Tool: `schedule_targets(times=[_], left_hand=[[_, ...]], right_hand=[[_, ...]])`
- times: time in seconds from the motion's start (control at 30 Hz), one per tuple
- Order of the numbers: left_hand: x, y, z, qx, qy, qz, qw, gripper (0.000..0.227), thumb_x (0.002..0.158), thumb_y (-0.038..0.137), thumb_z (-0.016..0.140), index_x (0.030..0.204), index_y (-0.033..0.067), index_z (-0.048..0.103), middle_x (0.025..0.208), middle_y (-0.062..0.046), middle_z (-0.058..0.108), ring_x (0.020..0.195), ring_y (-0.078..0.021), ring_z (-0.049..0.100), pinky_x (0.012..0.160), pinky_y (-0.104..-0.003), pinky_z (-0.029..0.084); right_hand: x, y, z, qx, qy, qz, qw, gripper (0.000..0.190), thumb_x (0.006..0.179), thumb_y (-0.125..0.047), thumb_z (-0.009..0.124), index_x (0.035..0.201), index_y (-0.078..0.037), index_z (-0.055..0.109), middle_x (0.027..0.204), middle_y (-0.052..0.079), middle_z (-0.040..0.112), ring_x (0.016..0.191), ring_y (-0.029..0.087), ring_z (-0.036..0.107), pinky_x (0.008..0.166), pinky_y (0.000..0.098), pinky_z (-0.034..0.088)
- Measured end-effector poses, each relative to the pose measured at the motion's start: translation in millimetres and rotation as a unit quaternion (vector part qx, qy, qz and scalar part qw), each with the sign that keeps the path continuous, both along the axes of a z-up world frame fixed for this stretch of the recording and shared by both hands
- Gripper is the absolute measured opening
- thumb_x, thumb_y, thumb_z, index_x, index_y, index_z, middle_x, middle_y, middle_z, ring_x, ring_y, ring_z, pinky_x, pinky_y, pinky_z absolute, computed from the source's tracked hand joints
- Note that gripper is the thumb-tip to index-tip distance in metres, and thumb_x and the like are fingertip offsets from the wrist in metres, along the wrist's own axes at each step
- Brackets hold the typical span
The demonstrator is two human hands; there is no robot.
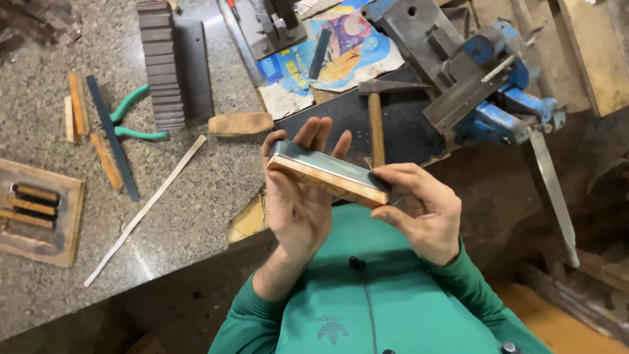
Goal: The person assembles small wooden blocks with metal inserts, placing them into a wooden tray. They then pick up a larger wooden handle and wrap a white ribbon around it, securing it with a small metal pin.
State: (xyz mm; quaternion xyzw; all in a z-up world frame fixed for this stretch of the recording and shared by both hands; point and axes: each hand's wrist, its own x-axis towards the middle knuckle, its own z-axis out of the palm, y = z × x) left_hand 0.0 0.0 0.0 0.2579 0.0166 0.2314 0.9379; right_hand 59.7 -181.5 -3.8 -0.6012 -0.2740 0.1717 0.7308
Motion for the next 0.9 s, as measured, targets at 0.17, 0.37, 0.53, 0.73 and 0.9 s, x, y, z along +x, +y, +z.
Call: schedule_targets(times=[0.17, 0.37, 0.53, 0.73, 0.9], left_hand=[[-6.7, 2.8, 2.4, 0.141, 0.077, 0.007, 0.987, 0.053, 0.112, 0.03, 0.06, 0.152, 0.0075, 0.034, 0.158, -0.028, 0.043, 0.147, -0.0402, 0.049, 0.127, -0.063, 0.04], [-23.5, 8.0, -13.3, 0.285, 0.124, -0.046, 0.949, 0.05, 0.101, 0.003, 0.066, 0.145, 0.0001, 0.042, 0.151, -0.033, 0.055, 0.141, -0.0419, 0.055, 0.116, -0.053, 0.051], [-21.0, -20.7, -46.0, 0.466, 0.006, 0.093, 0.88, 0.053, 0.095, -0.009, 0.07, 0.139, 0.0049, 0.042, 0.141, -0.027, 0.058, 0.142, -0.0423, 0.057, 0.117, -0.054, 0.055], [-17.5, -22.7, -79.1, 0.646, -0.087, 0.132, 0.747, 0.061, 0.088, -0.007, 0.077, 0.135, 0.0038, 0.04, 0.14, -0.031, 0.056, 0.134, -0.0475, 0.061, 0.111, -0.058, 0.057], [-10.9, -19.1, -78.3, 0.691, -0.071, 0.102, 0.713, 0.064, 0.094, -0.006, 0.08, 0.138, 0.0077, 0.037, 0.146, -0.031, 0.054, 0.138, -0.0489, 0.058, 0.113, -0.057, 0.058]], right_hand=[[5.1, -15.1, -7.5, 0.018, 0.098, -0.072, 0.992, 0.049, 0.096, -0.005, 0.076, 0.14, 0.009, 0.058, 0.137, 0.024, 0.061, 0.124, 0.024, 0.066, 0.108, 0.0334, 0.057], [22.8, -18.3, -14.0, 0.135, 0.151, -0.156, 0.967, 0.052, 0.102, -0.002, 0.071, 0.149, 0.007, 0.05, 0.143, 0.022, 0.062, 0.131, 0.026, 0.064, 0.119, 0.0375, 0.053], [29.0, 9.6, -16.7, 0.195, 0.247, -0.157, 0.936, 0.053, 0.103, 0.0, 0.065, 0.151, 0.006, 0.042, 0.144, 0.022, 0.059, 0.129, 0.027, 0.063, 0.111, 0.0387, 0.053], [20.1, 11.2, -1.7, 0.206, 0.33, -0.116, 0.914, 0.047, 0.101, -0.001, 0.063, 0.146, 0.005, 0.046, 0.131, 0.025, 0.066, 0.114, 0.029, 0.071, 0.099, 0.0418, 0.059], [16.8, -0.9, 12.9, 0.01, 0.136, -0.133, 0.982, 0.041, 0.098, 0.006, 0.07, 0.138, 0.006, 0.06, 0.122, 0.02, 0.073, 0.111, 0.024, 0.072, 0.098, 0.0356, 0.06]])
